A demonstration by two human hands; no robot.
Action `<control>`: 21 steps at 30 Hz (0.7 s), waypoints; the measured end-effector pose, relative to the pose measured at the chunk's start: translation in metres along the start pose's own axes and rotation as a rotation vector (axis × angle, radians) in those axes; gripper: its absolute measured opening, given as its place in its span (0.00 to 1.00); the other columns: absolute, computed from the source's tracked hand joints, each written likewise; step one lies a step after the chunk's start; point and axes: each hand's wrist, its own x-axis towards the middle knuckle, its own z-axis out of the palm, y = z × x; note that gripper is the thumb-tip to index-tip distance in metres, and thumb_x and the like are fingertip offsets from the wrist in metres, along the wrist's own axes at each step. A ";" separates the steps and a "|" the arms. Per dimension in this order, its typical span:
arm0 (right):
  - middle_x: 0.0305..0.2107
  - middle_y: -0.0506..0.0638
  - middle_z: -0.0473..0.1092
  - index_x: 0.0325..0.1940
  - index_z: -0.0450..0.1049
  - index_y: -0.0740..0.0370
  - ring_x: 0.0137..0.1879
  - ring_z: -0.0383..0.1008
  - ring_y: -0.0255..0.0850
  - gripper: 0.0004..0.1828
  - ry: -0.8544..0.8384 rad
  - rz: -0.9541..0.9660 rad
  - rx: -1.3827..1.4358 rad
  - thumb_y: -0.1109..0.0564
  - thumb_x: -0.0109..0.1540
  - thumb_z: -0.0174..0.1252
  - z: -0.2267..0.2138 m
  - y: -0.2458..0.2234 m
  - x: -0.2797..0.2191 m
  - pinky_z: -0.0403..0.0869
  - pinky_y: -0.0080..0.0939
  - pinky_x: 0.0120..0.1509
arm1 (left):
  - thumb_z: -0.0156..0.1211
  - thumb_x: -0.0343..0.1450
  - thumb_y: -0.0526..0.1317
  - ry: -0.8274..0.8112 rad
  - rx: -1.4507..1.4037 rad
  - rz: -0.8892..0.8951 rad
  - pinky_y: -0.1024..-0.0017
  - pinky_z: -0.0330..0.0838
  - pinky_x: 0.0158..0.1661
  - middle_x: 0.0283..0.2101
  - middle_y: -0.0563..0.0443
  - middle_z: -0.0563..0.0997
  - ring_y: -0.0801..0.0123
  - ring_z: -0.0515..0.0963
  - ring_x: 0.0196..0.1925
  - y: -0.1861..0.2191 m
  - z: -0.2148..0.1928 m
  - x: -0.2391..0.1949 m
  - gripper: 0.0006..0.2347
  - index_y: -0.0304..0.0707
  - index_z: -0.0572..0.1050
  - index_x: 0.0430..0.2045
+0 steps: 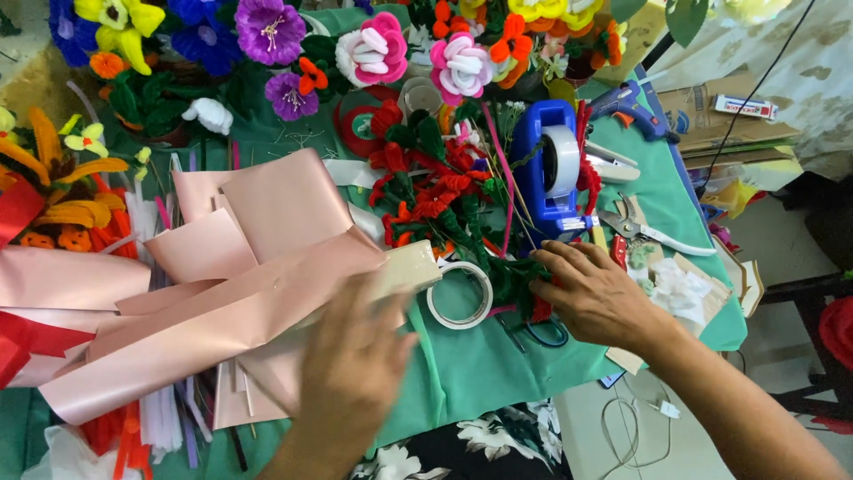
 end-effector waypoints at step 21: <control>0.32 0.55 0.75 0.41 0.82 0.63 0.42 0.75 0.47 0.13 0.189 0.578 1.132 0.60 0.55 0.57 -0.037 0.061 -0.020 0.73 0.52 0.48 | 0.48 0.71 0.34 -0.230 -0.031 0.095 0.57 0.69 0.47 0.57 0.32 0.72 0.45 0.74 0.59 0.032 0.269 0.102 0.18 0.28 0.73 0.57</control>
